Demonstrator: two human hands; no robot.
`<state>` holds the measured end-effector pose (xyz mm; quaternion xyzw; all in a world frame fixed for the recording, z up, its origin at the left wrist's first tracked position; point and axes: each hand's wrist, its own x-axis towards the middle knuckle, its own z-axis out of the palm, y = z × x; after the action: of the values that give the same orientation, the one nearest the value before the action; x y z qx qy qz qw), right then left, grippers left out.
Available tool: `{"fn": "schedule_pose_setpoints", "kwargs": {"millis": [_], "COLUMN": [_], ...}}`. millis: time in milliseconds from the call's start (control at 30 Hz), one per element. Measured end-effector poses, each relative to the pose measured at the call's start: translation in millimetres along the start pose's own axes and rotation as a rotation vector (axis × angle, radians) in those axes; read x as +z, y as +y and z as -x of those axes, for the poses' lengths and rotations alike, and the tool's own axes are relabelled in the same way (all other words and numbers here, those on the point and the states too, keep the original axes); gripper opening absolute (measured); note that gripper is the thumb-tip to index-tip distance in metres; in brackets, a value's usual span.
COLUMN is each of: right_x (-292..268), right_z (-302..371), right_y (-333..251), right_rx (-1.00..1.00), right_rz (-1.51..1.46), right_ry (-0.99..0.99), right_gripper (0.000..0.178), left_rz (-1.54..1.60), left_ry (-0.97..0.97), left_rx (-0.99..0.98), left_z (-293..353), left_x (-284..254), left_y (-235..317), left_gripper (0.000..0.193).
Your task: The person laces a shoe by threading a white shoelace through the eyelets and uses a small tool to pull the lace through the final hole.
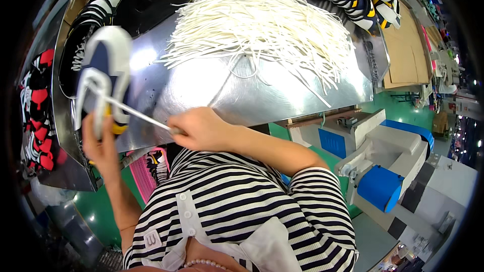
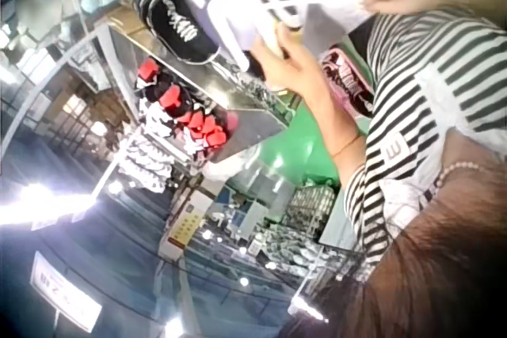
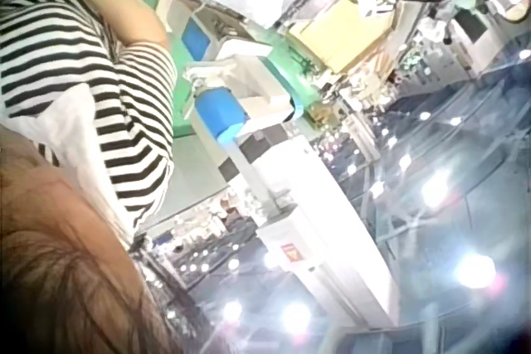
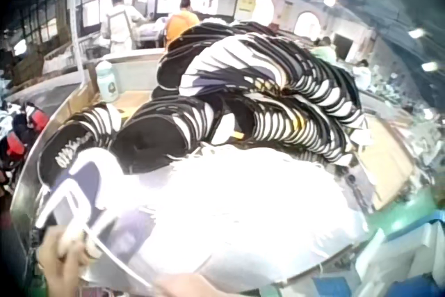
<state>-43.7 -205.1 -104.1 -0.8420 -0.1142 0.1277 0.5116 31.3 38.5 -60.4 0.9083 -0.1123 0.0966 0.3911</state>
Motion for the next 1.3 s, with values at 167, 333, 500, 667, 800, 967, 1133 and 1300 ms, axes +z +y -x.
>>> {"fn": "schedule_pose_setpoints", "kwargs": {"millis": [167, 333, 500, 667, 800, 967, 1133, 1300], "right_x": [-13.3, -37.2, -49.2, -49.1, -54.7, -66.7, -92.5, -111.7], "right_z": [91.6, 118.6, 98.9, 86.0, 82.9, 77.7, 74.9, 23.7], "right_y": [33.1, 7.8, -11.4, -14.8, -14.6, -26.7, -48.8, -23.4], "right_rx": [-0.008, 0.141, 0.115, 0.018, -0.04, -0.099, -0.248, -0.269], "right_rz": [0.281, 0.054, -0.204, -0.376, -0.334, -0.402, -0.771, -0.421], "right_ry": [0.068, 0.143, 0.146, 0.165, 0.133, 0.065, 0.232, 0.363], "right_gripper": [0.019, 0.015, 0.009, 0.014, 0.016, 0.012, 0.013, 0.014], "left_rz": [0.208, 0.194, -0.144, -0.263, 0.479, 0.689, 0.548, 0.424], "left_ry": [0.302, 0.154, -0.321, 0.17, -0.761, -0.635, -1.075, -0.761], "left_rx": [0.024, 0.028, -0.005, 0.73, 0.188, 0.327, -0.224, 0.551], "left_z": [-28.5, -36.6, -31.7, -3.4, 42.7, 23.9, -35.0, 19.0], "left_x": [-42.1, -30.7, 28.6, 46.3, 78.9, 185.1, 222.1, 219.7], "left_y": [-13.6, -6.9, -35.7, -3.9, 38.7, 57.0, 79.9, 58.3], "left_gripper": [0.028, 0.022, 0.025, 0.024, 0.047, 0.051, 0.047, 0.044]}}
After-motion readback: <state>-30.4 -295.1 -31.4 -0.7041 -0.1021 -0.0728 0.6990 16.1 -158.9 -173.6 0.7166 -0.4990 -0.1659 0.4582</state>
